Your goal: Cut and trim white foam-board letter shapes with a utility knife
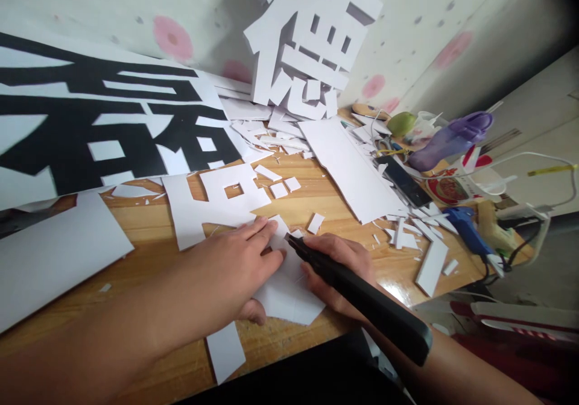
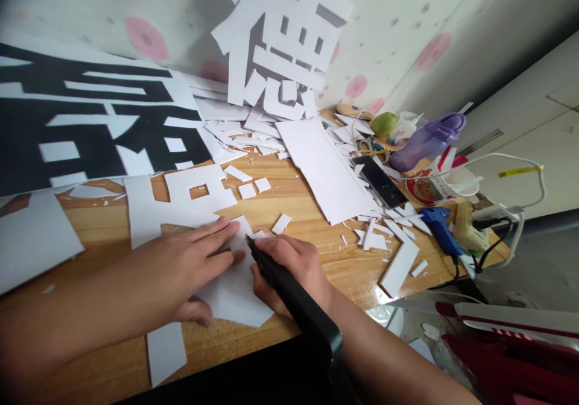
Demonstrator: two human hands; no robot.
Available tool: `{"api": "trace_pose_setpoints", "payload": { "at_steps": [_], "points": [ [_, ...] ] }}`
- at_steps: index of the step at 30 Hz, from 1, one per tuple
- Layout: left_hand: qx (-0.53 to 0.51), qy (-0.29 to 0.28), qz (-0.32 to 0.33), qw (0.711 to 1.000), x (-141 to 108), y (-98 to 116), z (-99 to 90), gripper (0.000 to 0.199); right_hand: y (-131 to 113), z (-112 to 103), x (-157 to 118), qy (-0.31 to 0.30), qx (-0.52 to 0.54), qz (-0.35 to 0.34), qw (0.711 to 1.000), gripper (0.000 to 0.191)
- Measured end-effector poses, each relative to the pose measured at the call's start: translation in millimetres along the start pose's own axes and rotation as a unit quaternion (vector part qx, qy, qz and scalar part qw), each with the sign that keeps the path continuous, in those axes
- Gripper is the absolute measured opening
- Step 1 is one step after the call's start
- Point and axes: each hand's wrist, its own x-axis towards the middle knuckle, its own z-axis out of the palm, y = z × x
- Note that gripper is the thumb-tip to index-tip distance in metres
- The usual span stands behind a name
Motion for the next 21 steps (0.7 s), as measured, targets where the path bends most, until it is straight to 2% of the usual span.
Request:
{"api": "trace_pose_setpoints", "payload": {
  "at_steps": [2,5,12,21],
  "points": [
    [0.009,0.006,0.006,1.0,0.5,-0.4,1.4,0.076,0.7,-0.5,0.4,-0.004,0.002,-0.006,1.0,0.023],
    [0.023,-0.012,0.005,1.0,2.1,0.2,1.8,0.077,2.1,-0.8,1.6,-0.013,0.004,-0.008,1.0,0.023],
    [-0.026,-0.027,-0.03,0.999,4.7,1.5,-0.2,0.074,4.3,-1.0,1.7,-0.029,0.006,-0.023,0.999,0.025],
    [-0.011,-0.045,-0.037,0.998,3.8,3.8,-4.6,0.076,0.4,-5.6,1.7,-0.068,-0.025,-0.042,0.996,0.027]
  ]
}}
